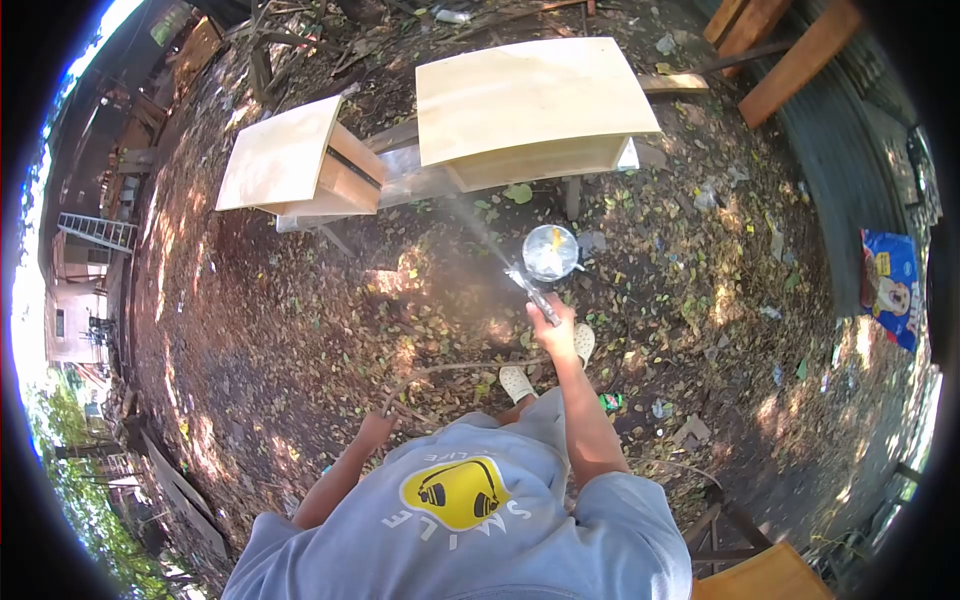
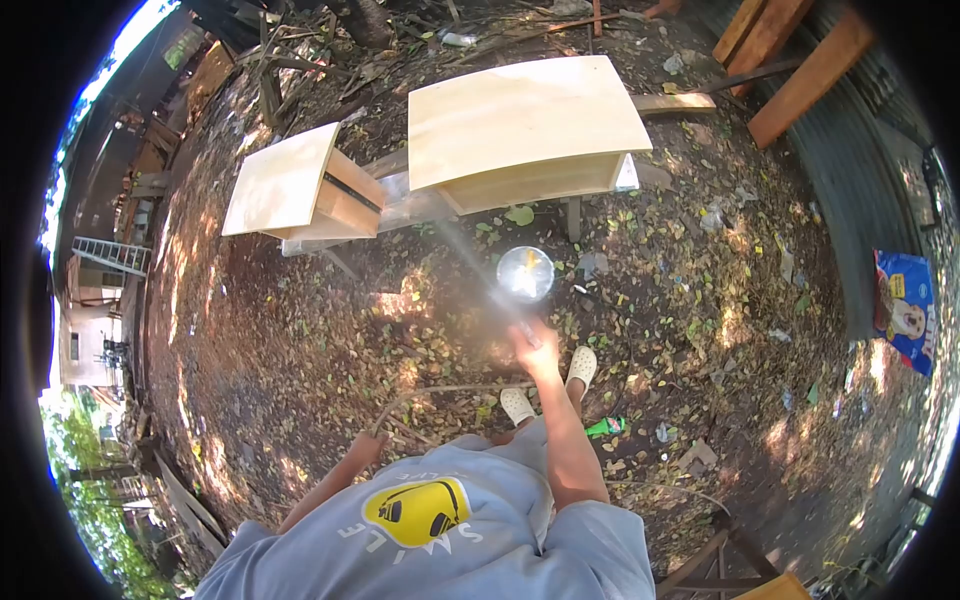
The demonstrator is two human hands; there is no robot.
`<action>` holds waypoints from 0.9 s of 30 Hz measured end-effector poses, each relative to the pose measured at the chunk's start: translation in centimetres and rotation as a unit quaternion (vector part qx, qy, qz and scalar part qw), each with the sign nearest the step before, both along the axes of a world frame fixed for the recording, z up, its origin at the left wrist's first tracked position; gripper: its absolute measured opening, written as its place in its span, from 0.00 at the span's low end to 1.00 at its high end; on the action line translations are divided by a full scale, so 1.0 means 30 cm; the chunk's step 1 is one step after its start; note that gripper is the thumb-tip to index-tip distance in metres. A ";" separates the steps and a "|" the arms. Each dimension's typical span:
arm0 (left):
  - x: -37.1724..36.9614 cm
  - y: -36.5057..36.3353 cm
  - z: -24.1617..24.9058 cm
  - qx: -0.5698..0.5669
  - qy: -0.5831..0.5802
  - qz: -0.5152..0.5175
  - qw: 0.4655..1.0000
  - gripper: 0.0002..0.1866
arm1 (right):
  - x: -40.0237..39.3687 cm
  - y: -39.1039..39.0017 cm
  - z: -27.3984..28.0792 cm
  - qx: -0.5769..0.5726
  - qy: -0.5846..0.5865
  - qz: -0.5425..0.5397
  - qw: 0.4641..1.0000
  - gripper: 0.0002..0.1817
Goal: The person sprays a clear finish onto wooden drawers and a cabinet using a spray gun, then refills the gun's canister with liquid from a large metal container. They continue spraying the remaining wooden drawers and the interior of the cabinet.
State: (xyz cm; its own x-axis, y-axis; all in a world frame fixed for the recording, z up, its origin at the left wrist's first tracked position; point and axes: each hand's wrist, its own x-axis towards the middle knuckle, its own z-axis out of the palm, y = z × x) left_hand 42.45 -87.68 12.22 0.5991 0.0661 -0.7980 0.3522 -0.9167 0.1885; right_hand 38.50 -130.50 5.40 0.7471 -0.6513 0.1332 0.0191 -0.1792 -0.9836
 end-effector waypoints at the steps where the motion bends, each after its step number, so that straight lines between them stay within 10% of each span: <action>1: -0.012 0.031 -0.037 0.003 -0.004 -0.008 1.000 0.25 | 0.009 0.001 0.006 -0.016 0.019 -0.009 1.000 0.12; 17: -0.013 -0.148 -0.073 -0.028 -0.037 -0.081 0.996 0.23 | -0.084 -0.282 0.057 -0.090 0.076 -0.359 0.926 0.14; 27: -0.060 0.097 -0.227 -0.061 -0.027 0.009 0.998 0.24 | 0.045 -0.075 0.015 -0.037 0.070 -0.094 0.992 0.09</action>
